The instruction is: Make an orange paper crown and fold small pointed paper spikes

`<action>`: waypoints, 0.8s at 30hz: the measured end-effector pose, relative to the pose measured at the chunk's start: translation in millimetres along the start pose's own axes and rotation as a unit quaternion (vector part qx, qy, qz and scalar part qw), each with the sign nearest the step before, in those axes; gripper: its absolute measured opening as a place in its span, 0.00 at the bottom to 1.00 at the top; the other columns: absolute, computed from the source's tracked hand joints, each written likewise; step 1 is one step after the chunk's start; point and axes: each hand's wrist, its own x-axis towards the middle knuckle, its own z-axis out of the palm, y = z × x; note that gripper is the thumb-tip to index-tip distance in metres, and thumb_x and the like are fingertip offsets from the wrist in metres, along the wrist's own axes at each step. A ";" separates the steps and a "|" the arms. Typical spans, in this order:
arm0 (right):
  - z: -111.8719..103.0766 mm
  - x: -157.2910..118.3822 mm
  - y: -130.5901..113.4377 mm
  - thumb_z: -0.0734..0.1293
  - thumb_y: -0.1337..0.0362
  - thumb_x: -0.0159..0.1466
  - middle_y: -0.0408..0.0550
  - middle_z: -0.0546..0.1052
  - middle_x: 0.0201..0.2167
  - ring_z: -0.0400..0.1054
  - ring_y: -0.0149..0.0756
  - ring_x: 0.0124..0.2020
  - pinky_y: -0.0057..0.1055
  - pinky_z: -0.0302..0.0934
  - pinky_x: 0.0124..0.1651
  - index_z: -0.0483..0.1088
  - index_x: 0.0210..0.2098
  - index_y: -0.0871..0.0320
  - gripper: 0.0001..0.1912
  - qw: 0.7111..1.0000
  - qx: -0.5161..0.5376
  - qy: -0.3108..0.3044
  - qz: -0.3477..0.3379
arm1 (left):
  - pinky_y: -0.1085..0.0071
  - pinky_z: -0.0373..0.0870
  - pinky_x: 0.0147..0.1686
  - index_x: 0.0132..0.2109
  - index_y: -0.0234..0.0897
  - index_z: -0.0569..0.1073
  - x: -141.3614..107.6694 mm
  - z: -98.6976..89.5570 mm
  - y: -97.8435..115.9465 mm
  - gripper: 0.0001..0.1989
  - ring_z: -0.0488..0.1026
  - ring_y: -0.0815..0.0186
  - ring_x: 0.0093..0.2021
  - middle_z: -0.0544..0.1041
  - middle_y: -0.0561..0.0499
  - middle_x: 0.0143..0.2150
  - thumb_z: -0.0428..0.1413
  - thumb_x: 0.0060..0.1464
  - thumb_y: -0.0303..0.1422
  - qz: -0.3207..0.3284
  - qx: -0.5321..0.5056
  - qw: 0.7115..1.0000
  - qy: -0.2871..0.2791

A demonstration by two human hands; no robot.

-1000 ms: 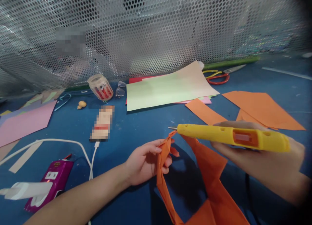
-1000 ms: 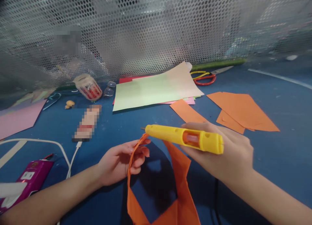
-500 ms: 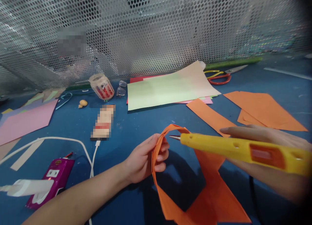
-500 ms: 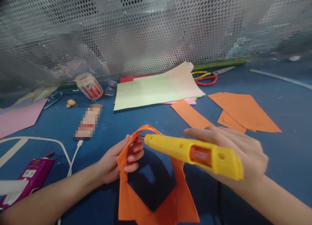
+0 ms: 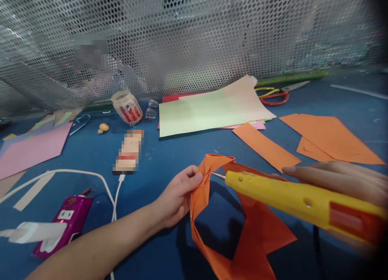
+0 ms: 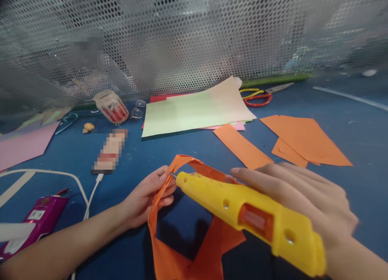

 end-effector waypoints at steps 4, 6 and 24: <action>0.4 6.4 -12.2 0.67 0.37 0.79 0.50 0.83 0.35 0.80 0.46 0.30 0.41 0.74 0.37 0.86 0.54 0.39 0.21 0.999 0.023 0.013 -0.025 | 0.56 0.87 0.50 0.62 0.37 0.81 0.2 0.8 -1.8 0.16 0.85 0.56 0.50 0.84 0.45 0.58 0.68 0.77 0.41 0.011 0.006 1.000 0.001; 0.3 7.8 -12.7 0.68 0.37 0.78 0.49 0.84 0.35 0.80 0.45 0.30 0.40 0.74 0.36 0.85 0.53 0.38 0.19 0.999 0.021 0.026 -0.030 | 0.56 0.87 0.50 0.62 0.37 0.81 -0.6 0.7 -1.6 0.16 0.85 0.56 0.50 0.84 0.45 0.58 0.69 0.77 0.41 0.013 0.005 1.000 0.004; 6.1 18.0 -14.1 0.52 0.43 0.87 0.45 0.83 0.31 0.80 0.42 0.27 0.39 0.69 0.38 0.78 0.61 0.38 0.24 0.993 0.019 0.057 -0.102 | 0.55 0.87 0.51 0.57 0.36 0.82 -0.8 7.0 0.7 0.15 0.85 0.56 0.50 0.85 0.46 0.55 0.68 0.77 0.43 -0.016 -0.002 0.999 0.029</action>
